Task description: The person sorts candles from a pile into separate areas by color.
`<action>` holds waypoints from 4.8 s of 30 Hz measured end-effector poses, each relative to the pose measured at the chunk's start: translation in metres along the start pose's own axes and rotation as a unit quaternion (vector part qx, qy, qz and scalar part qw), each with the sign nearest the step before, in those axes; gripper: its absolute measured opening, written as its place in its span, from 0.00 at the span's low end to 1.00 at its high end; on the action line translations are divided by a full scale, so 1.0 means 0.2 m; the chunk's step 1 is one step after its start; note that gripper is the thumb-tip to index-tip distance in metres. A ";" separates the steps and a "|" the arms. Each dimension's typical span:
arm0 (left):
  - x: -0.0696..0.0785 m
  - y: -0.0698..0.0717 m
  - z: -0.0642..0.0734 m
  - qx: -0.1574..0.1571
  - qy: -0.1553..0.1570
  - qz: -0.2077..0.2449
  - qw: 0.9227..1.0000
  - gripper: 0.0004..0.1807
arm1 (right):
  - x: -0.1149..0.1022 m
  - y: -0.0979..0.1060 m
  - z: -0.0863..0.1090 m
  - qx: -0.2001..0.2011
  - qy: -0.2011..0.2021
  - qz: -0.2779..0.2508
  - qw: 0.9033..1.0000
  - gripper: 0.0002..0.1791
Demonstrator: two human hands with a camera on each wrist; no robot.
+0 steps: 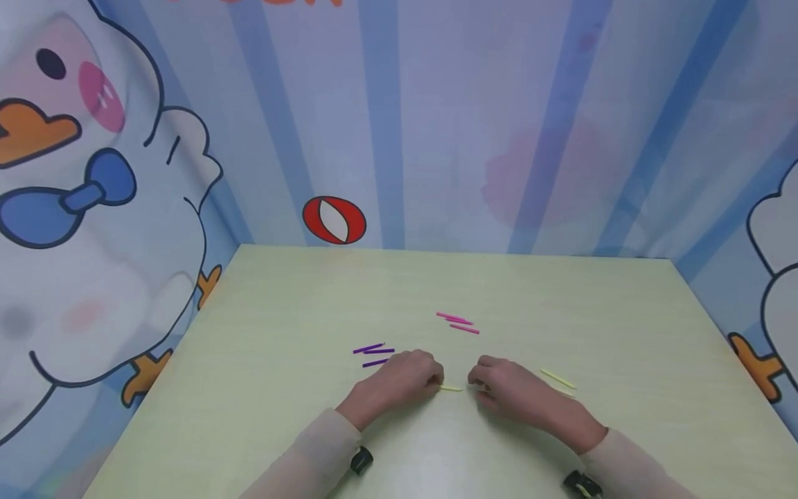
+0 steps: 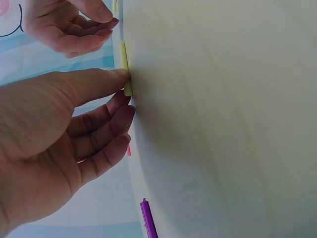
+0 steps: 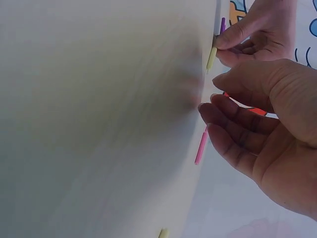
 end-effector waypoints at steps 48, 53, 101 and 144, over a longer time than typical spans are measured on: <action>0.06 0.01 -0.01 -0.004 -0.025 -0.022 0.999 0.12 | 0.00 -0.13 -0.09 -0.021 -0.052 -0.031 0.998 0.07; 0.07 0.00 -0.03 -0.004 -0.030 -0.029 0.999 0.12 | 0.00 -0.12 -0.06 -0.016 -0.050 -0.020 0.998 0.05; 0.48 0.06 -0.39 0.040 -0.125 -0.090 0.987 0.09 | 0.19 0.19 0.40 0.061 -0.117 -0.006 0.991 0.07; 0.61 0.01 -0.53 0.055 -0.129 -0.139 0.980 0.09 | 0.28 0.26 0.54 0.079 -0.180 0.016 0.980 0.08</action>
Point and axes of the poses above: each hand's wrist, its own z-axis away from the middle knuckle, its own y-axis out of the back of the hand, x = y × z, the point moved 8 cm from there along -z, towards the middle knuckle, and after that the axes turned 13 degrees about -z, right-handed, at the moved point
